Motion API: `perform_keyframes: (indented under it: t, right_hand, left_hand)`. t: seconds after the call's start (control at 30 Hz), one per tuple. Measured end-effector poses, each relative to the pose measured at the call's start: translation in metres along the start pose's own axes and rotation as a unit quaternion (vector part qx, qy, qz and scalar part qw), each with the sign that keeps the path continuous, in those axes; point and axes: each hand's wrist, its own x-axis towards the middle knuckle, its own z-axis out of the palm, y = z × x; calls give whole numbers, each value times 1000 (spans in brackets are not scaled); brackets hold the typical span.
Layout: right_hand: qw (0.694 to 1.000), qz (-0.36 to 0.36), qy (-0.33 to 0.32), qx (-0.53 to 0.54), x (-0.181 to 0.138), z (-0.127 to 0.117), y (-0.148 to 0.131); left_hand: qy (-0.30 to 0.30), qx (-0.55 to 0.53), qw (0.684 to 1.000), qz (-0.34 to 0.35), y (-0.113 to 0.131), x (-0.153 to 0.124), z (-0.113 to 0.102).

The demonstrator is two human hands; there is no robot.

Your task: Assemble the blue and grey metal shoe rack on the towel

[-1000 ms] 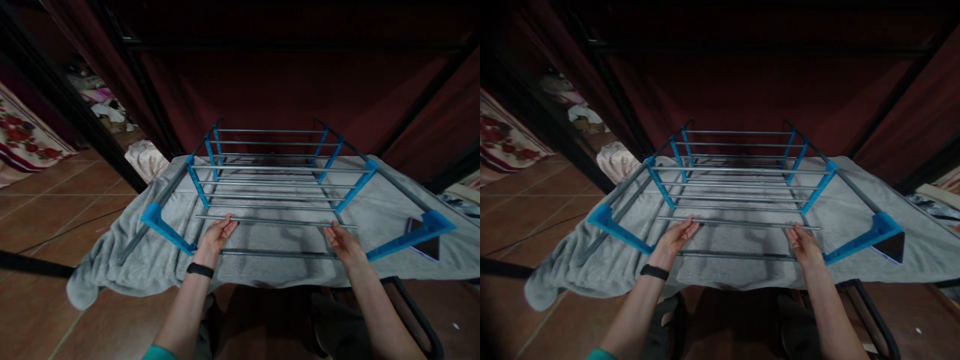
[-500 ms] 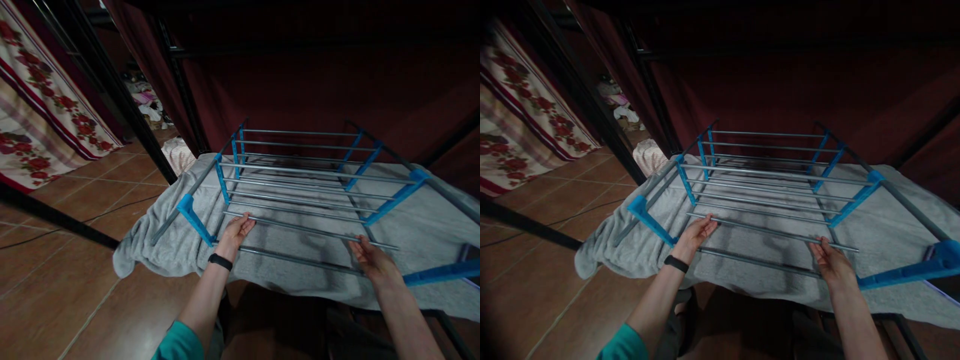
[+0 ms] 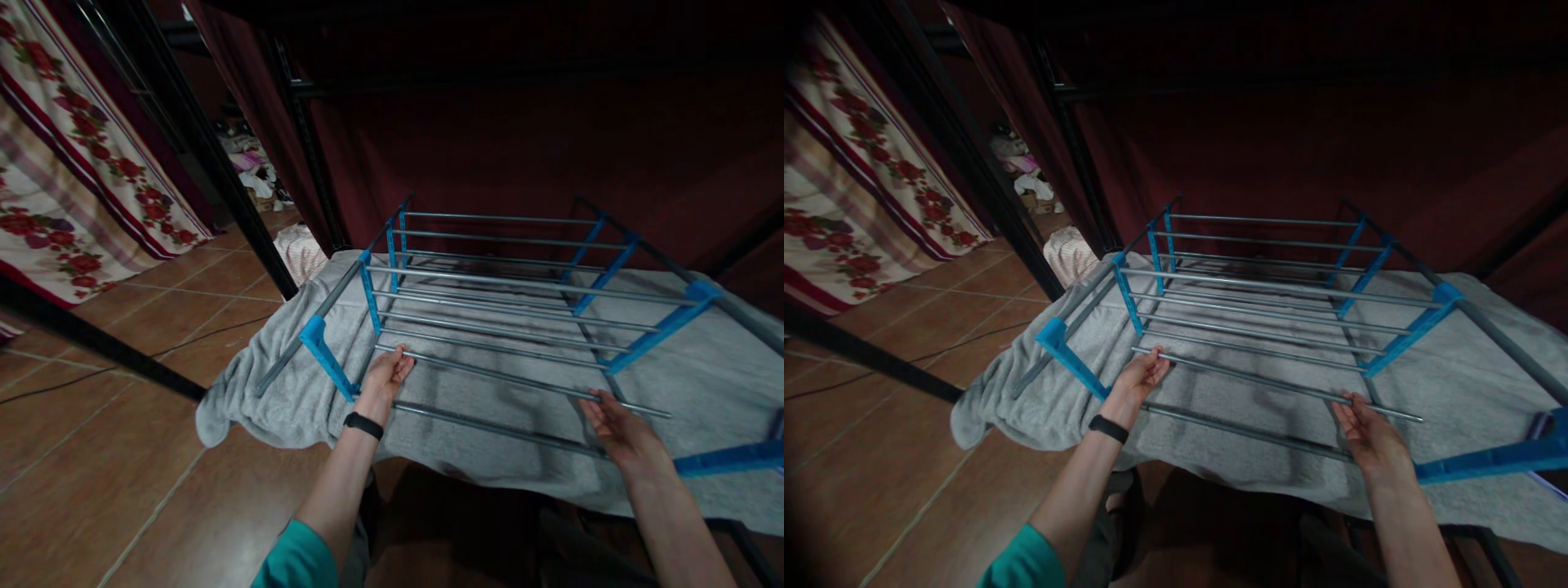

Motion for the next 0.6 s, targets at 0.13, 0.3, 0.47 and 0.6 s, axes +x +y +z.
perform_keyframes:
  t: [0.13,0.3,0.47,0.6]
  right_hand:
    - [1000,-1,12,-1,3,-2,1]
    - [1000,6,17,11,2,0,0]
    - [1000,-14,-4,15,-9,7,-1]
    - [1000,-21,-13,16,-15,11,-2]
  left_hand:
    - [-8,0,1000,-3,-1,1,-1]
    - [-14,2,1000,5,0,1,-2]
    - [-4,-27,1000,10,0,1,0]
    - [9,-39,999,-1,2,2,2]
